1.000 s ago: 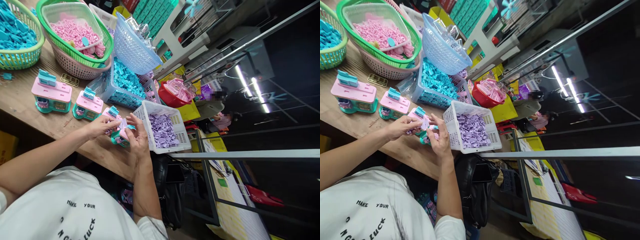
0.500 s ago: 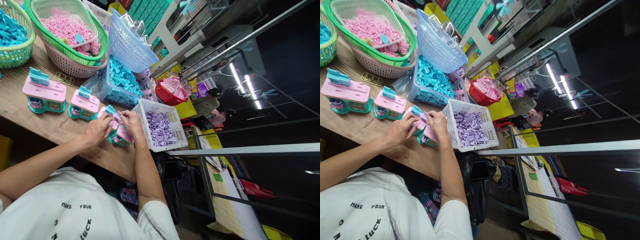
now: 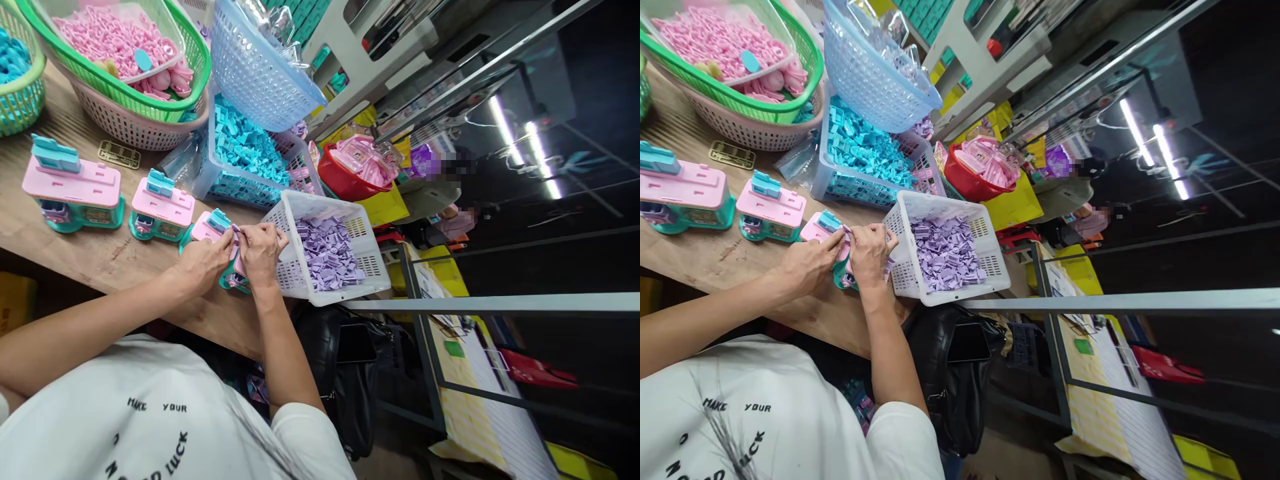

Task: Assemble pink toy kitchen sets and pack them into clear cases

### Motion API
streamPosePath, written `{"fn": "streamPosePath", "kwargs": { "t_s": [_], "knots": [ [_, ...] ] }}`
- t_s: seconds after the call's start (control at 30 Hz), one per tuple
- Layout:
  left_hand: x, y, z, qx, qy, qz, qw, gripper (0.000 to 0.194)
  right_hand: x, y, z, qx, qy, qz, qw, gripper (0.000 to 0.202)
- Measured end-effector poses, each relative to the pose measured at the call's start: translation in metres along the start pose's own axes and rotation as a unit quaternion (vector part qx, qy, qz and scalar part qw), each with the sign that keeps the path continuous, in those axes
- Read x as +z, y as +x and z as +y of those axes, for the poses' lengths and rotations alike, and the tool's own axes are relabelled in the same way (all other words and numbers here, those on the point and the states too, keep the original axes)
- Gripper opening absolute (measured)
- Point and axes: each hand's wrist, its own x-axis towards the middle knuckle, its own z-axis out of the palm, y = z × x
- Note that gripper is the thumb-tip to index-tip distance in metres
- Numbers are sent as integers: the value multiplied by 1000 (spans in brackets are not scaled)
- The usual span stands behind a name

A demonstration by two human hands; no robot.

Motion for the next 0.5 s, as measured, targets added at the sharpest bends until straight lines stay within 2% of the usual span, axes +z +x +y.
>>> {"fn": "streamPosePath", "kwargs": {
  "t_s": [0.07, 0.13, 0.17, 0.2, 0.23, 0.27, 0.37, 0.4, 0.43, 0.47, 0.5],
  "knots": [
    [-5, 0, -1, -13, -29, 2, 1000, 46, 1, -2, -1, -2, -5, 4, 1000, 20],
    [-11, -7, -4, -18, -114, 37, 993, 34, -2, -5, -3, 1, -7, 17, 1000, 19],
    [-14, -12, -7, -25, -187, 69, 980, 28, -5, -8, -6, 8, 0, 34, 999, 18],
    [-16, -18, -9, -45, -278, 102, 954, 25, -8, -12, -11, 10, 16, 54, 998, 18],
    [-18, -25, -11, -83, -381, 132, 911, 29, -11, -17, -18, 2, 43, 70, 997, 21],
    [-21, -31, -13, -137, -486, 156, 849, 34, -13, -23, -26, -19, 79, 73, 994, 26],
    [-30, -44, -13, -293, -716, 174, 609, 44, -14, -38, -53, -122, 183, 18, 975, 33],
    [-35, -46, -13, -317, -756, 177, 545, 44, -12, -40, -62, -142, 209, 0, 968, 32],
    [-40, -47, -12, -329, -780, 183, 499, 43, -9, -41, -68, -148, 235, -10, 961, 30],
    [-45, -47, -12, -334, -792, 190, 474, 40, -6, -40, -73, -142, 265, -12, 954, 27],
    [-50, -48, -12, -333, -796, 193, 467, 37, -2, -38, -76, -129, 301, -11, 945, 25]
  ]
}}
